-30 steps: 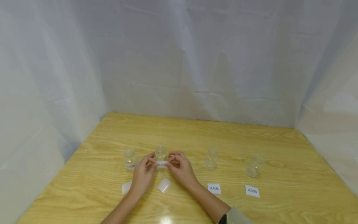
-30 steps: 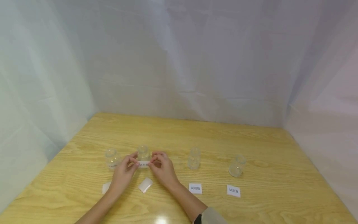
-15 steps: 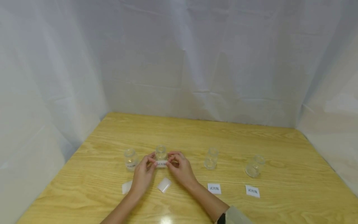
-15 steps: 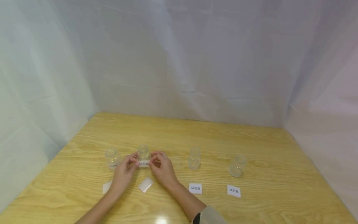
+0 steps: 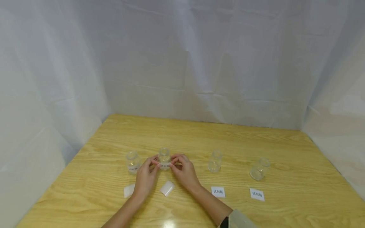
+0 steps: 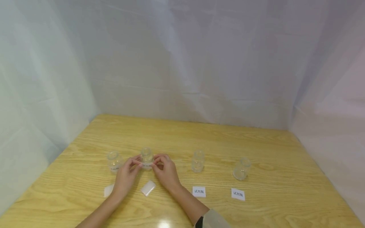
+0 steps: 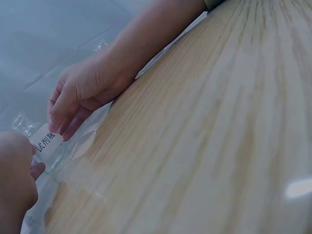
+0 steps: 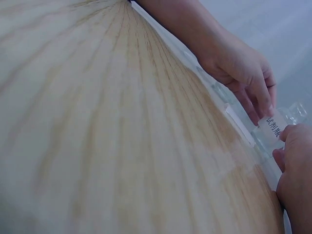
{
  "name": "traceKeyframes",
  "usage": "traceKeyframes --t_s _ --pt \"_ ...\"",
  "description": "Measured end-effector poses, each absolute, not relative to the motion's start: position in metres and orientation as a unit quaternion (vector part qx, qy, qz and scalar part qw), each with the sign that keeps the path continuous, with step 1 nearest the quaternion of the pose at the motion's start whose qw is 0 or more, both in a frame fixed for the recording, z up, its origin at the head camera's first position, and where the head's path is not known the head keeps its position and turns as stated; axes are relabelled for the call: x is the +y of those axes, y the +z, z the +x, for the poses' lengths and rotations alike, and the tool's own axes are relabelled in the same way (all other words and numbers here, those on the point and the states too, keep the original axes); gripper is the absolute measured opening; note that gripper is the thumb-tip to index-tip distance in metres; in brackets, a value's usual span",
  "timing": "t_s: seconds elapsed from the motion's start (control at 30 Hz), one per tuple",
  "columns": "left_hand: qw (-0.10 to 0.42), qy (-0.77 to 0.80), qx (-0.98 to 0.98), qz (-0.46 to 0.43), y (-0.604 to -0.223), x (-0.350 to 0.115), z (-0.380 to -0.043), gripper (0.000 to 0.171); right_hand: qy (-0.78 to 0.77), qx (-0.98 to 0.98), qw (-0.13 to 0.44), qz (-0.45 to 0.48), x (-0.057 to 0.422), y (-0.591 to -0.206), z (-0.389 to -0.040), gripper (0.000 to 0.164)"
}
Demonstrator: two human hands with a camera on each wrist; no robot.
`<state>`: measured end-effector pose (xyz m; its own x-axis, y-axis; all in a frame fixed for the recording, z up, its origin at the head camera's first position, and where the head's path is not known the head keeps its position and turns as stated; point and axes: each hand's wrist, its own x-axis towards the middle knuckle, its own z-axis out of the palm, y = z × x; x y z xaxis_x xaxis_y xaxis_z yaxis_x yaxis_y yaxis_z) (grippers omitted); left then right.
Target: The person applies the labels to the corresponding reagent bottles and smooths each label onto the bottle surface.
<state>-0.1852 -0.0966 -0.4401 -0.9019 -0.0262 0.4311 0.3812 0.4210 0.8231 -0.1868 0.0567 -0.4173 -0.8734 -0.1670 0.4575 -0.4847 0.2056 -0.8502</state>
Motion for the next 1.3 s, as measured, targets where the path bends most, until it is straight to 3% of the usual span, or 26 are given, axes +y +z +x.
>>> traceKeyframes --t_s 1.03,1.3 --pt "0.188 -0.547 -0.811 -0.084 -0.4394 -0.0964 -0.1861 0.013 0.580 -0.773 0.184 0.181 0.0518 -0.4139 -0.1823 0.009" --pt "0.198 -0.549 -0.808 -0.086 -0.4411 -0.0977 -0.1872 0.015 0.615 -0.754 0.148 0.178 0.0541 -0.4160 -0.1850 0.016"
